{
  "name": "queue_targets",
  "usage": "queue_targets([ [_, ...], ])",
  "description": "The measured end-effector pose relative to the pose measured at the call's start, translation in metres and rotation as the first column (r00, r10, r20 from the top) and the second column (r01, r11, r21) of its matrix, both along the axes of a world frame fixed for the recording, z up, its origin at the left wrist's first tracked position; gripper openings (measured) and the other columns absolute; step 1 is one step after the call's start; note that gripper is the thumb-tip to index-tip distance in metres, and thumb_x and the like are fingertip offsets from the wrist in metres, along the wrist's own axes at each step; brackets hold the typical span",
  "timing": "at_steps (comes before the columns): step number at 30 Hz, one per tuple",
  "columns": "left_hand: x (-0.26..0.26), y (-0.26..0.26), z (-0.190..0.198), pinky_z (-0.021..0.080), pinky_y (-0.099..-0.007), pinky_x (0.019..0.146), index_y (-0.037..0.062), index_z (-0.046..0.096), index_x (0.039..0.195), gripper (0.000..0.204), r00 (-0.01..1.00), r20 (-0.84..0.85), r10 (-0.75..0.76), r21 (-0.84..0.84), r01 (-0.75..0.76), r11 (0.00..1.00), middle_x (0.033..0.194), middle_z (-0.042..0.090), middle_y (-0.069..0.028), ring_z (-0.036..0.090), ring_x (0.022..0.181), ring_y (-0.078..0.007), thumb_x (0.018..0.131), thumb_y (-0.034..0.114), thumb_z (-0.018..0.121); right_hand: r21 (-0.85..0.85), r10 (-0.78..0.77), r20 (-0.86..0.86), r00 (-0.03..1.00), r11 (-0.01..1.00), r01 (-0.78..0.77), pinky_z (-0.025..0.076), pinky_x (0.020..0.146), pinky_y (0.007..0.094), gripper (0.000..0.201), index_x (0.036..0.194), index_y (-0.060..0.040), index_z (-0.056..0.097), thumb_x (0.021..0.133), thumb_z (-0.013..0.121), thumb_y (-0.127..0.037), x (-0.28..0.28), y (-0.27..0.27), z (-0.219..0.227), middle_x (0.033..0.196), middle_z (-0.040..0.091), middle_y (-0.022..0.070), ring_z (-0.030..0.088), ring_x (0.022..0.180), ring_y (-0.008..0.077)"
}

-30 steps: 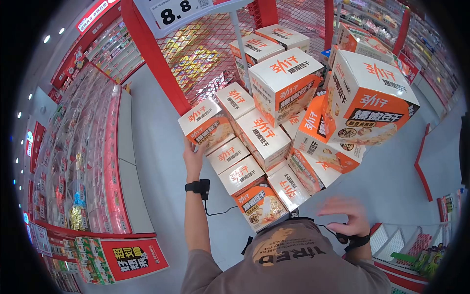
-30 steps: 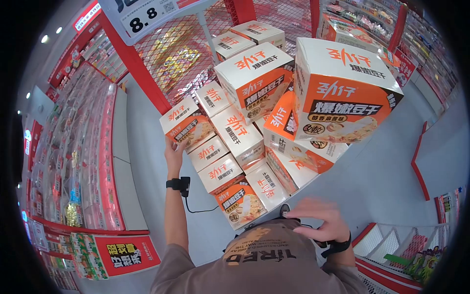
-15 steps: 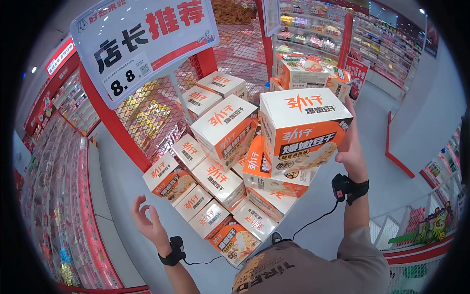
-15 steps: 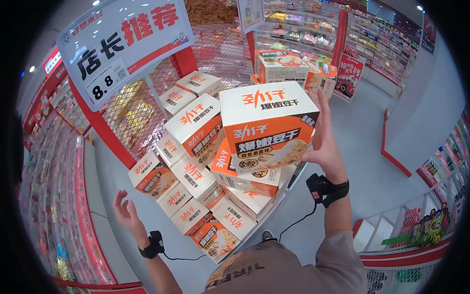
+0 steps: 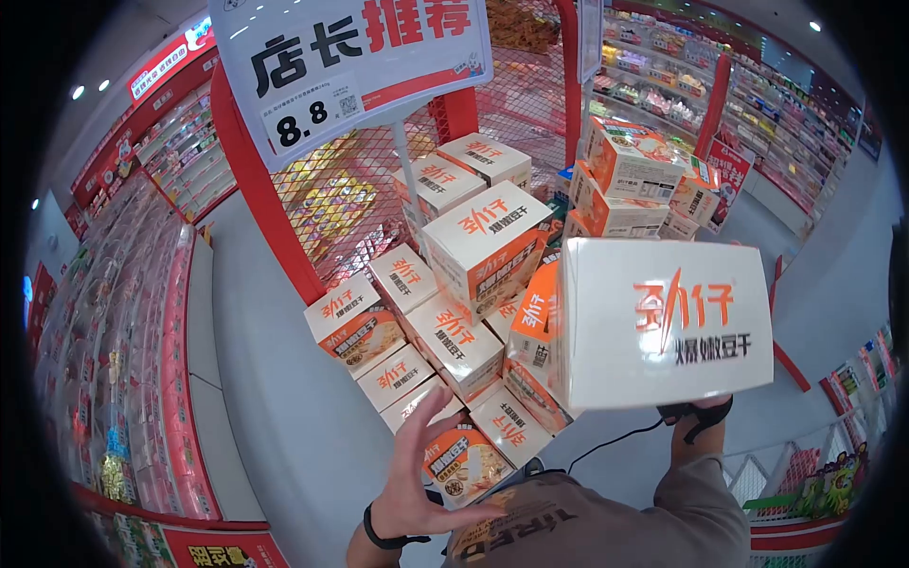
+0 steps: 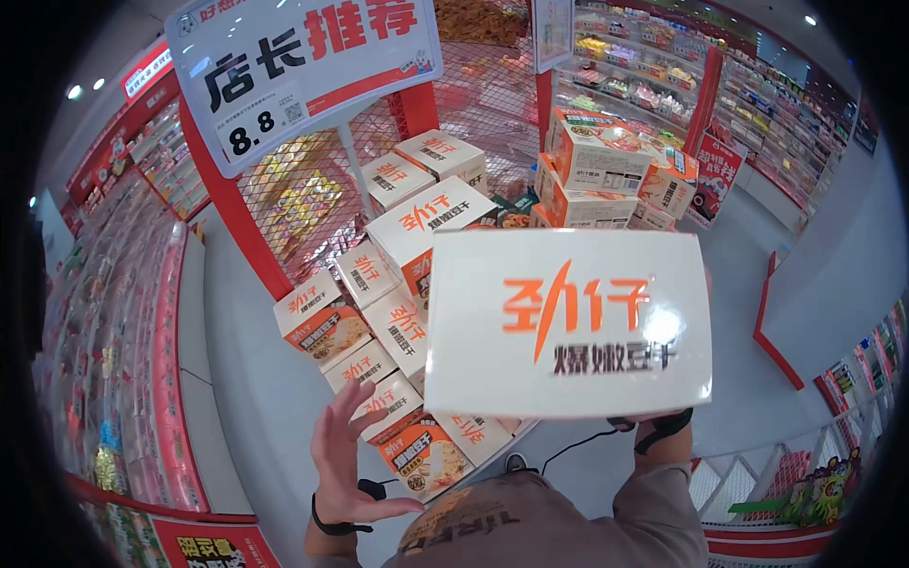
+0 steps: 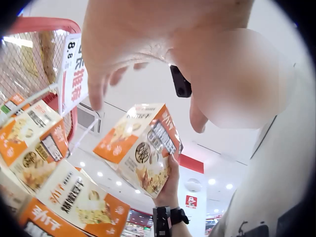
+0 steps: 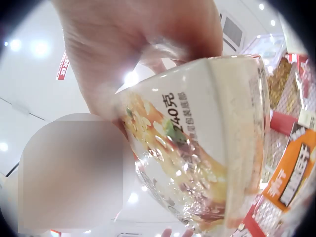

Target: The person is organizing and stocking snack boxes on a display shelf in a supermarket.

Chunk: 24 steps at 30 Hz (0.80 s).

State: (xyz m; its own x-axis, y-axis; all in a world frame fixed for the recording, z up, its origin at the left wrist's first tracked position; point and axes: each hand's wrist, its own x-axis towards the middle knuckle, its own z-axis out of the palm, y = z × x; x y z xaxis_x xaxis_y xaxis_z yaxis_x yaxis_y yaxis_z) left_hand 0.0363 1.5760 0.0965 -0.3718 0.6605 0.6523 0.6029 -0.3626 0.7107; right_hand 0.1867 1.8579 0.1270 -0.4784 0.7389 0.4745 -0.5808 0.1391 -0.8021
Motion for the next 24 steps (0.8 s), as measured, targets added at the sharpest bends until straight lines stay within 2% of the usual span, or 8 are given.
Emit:
queue_targets([
  [1,0.002,0.004,-0.003,0.044,-0.0441,0.099,0.0119,0.011,0.15,0.113,0.998,-0.045,0.046,0.038,-0.044,0.998,0.149,0.027,-0.0254,0.045,0.13,-0.0352,0.068,0.029,0.088,-0.22,0.038,0.023,0.999,0.975,-0.032,0.05,0.094,0.04,0.088,0.137,0.0015,0.034,0.068,0.08,-0.028,0.0,-0.02,0.014,0.116,0.057,0.0154,0.058,0.111,0.0251],
  [3,0.002,0.01,-0.016,0.044,-0.0458,0.1,0.0169,-0.004,0.151,0.121,0.991,-0.063,0.118,0.098,-0.112,0.989,0.149,0.022,-0.0266,0.044,0.13,-0.0387,0.071,0.031,0.085,0.324,0.149,0.081,0.986,0.931,-0.167,0.046,0.094,0.0403,0.094,0.14,0.0004,0.031,0.067,0.083,-0.03,-0.001,-0.02,0.0,0.119,0.054,0.0163,0.054,0.112,0.0266],
  [5,0.004,0.012,-0.031,0.045,-0.0462,0.099,0.018,-0.006,0.15,0.114,0.988,0.064,0.143,0.107,-0.149,0.983,0.144,0.027,-0.0269,0.046,0.127,-0.0394,0.076,0.032,0.08,0.667,0.296,0.171,0.94,0.667,-0.332,0.043,0.095,0.0407,0.1,0.142,-0.0007,0.029,0.065,0.085,-0.032,-0.006,-0.024,-0.002,0.122,0.05,0.0172,0.051,0.114,0.0282],
  [11,0.009,-0.006,-0.06,0.047,-0.0451,0.098,0.0105,0.012,0.146,0.089,0.719,0.695,0.016,0.192,-0.207,0.959,0.125,0.052,-0.0235,0.055,0.118,-0.0341,0.084,0.035,0.071,0.707,0.28,0.43,0.858,0.487,-0.513,0.034,0.101,0.0426,0.114,0.146,-0.0029,0.027,0.059,0.091,-0.04,-0.012,-0.027,-0.004,0.133,0.044,0.0189,0.042,0.125,0.0319],
  [13,0.0,-0.022,-0.065,0.048,-0.0437,0.097,0.0047,0.021,0.144,0.09,0.58,0.813,-0.045,0.261,-0.295,0.919,0.123,0.055,-0.0209,0.056,0.116,-0.0314,0.077,0.032,0.075,0.762,0.096,0.328,0.94,0.562,-0.323,0.032,0.102,0.0414,0.116,0.145,-0.0029,0.03,0.056,0.09,-0.047,-0.001,-0.007,-0.013,0.137,0.042,0.0193,0.039,0.129,0.0315],
  [17,-0.06,-0.083,-0.1,0.052,-0.0397,0.094,-0.007,0.034,0.137,0.091,0.707,0.64,0.3,0.152,-0.499,0.853,0.125,0.056,-0.0168,0.059,0.111,-0.0279,0.062,0.014,0.082,0.634,-0.219,0.31,0.925,0.773,-0.029,0.028,0.101,0.037,0.109,0.142,-0.0038,0.04,0.06,0.077,-0.065,0.026,0.03,-0.03,0.142,0.041,0.0156,0.037,0.132,0.0271],
  [20,-0.104,-0.073,-0.079,0.051,-0.0372,0.096,0.0074,0.011,0.15,0.115,0.743,0.491,0.454,0.079,-0.557,0.827,0.131,0.045,-0.014,0.055,0.115,-0.0242,0.061,0.012,0.082,0.536,-0.296,0.364,0.883,0.842,0.061,0.026,0.099,0.0347,0.105,0.14,-0.0042,0.042,0.062,0.07,-0.07,0.036,0.046,-0.045,0.143,0.042,0.0125,0.037,0.131,0.0242],
  [24,-0.146,-0.051,-0.107,0.045,-0.0392,0.102,0.0069,0.009,0.151,0.115,0.77,0.463,0.439,0.025,-0.506,0.862,0.142,0.033,-0.0137,0.041,0.13,-0.0251,0.063,0.013,0.083,0.475,-0.254,0.436,0.863,0.88,0.018,0.026,0.101,0.0355,0.107,0.141,-0.0038,0.041,0.062,0.069,-0.07,0.034,0.049,-0.053,0.145,0.04,0.0122,0.035,0.134,0.0246],
])
